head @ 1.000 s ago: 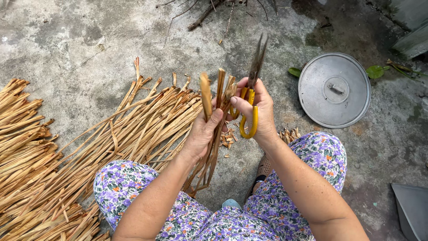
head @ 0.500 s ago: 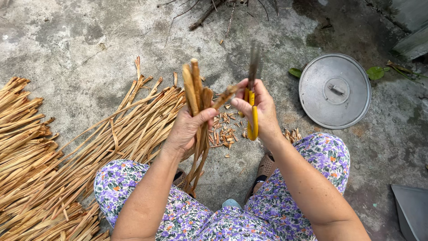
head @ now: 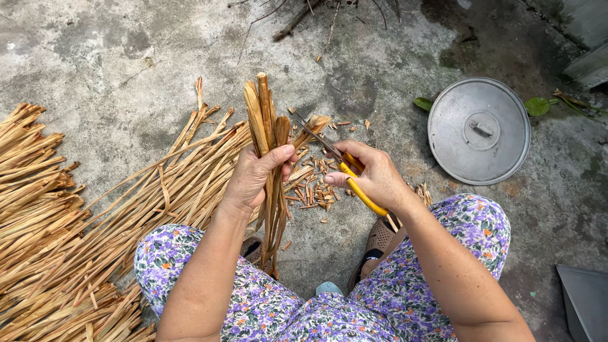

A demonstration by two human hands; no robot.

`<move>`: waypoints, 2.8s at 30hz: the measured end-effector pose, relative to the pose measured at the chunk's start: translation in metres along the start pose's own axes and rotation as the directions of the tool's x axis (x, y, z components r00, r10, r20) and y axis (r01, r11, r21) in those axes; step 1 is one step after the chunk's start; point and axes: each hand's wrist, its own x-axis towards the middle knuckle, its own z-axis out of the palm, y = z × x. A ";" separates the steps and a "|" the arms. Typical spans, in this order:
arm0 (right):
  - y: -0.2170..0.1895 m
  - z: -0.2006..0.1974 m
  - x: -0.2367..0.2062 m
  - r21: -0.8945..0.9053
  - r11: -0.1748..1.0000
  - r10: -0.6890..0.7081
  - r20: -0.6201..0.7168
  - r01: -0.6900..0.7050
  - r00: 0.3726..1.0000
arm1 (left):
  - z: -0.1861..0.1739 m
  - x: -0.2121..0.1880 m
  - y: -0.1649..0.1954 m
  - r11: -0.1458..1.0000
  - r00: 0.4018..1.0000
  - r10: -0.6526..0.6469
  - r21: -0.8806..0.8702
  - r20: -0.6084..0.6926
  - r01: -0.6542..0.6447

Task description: The person sits on a concrete floor and uses yellow-handled shears to trim the ends of dried plant stalks. They hold a bundle in the left hand, cut the tips, and place the trimmed stalks into a growing pile on the right.

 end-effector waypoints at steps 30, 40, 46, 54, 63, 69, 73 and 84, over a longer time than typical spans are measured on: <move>0.004 0.013 0.006 0.625 0.723 -0.138 -0.286 0.294 0.948 | 0.006 0.001 -0.016 0.263 0.779 0.622 0.917 0.077 -0.301; 0.006 0.023 0.007 0.636 0.699 -0.150 -0.318 0.328 0.936 | 0.032 -0.006 -0.043 0.702 0.927 0.345 0.615 0.148 -0.360; 0.002 0.026 0.002 0.268 0.931 -0.192 -0.220 0.248 0.957 | 0.023 0.002 -0.040 0.965 0.969 0.243 0.106 -0.036 -0.238; -0.007 0.034 -0.011 -0.120 0.943 -0.330 -0.223 0.310 0.917 | 0.018 0.008 -0.045 0.979 0.979 0.185 -0.070 -0.086 -0.191; -0.018 0.039 -0.008 -0.136 0.954 -0.295 -0.249 0.268 0.923 | 0.025 0.004 -0.046 0.970 0.959 0.242 0.038 -0.148 -0.239; -0.022 0.040 -0.008 -0.133 0.961 -0.271 -0.253 0.243 0.929 | 0.026 0.005 -0.049 0.965 0.948 0.261 0.087 -0.183 -0.249; -0.022 0.042 -0.006 -0.082 0.974 -0.224 -0.301 0.209 0.927 | 0.024 0.005 -0.050 0.967 0.950 0.250 0.093 -0.186 -0.236; 0.001 0.042 0.012 0.376 0.916 -0.028 -0.284 0.138 0.959 | 0.026 0.007 -0.047 0.991 0.987 0.118 -0.048 -0.108 -0.124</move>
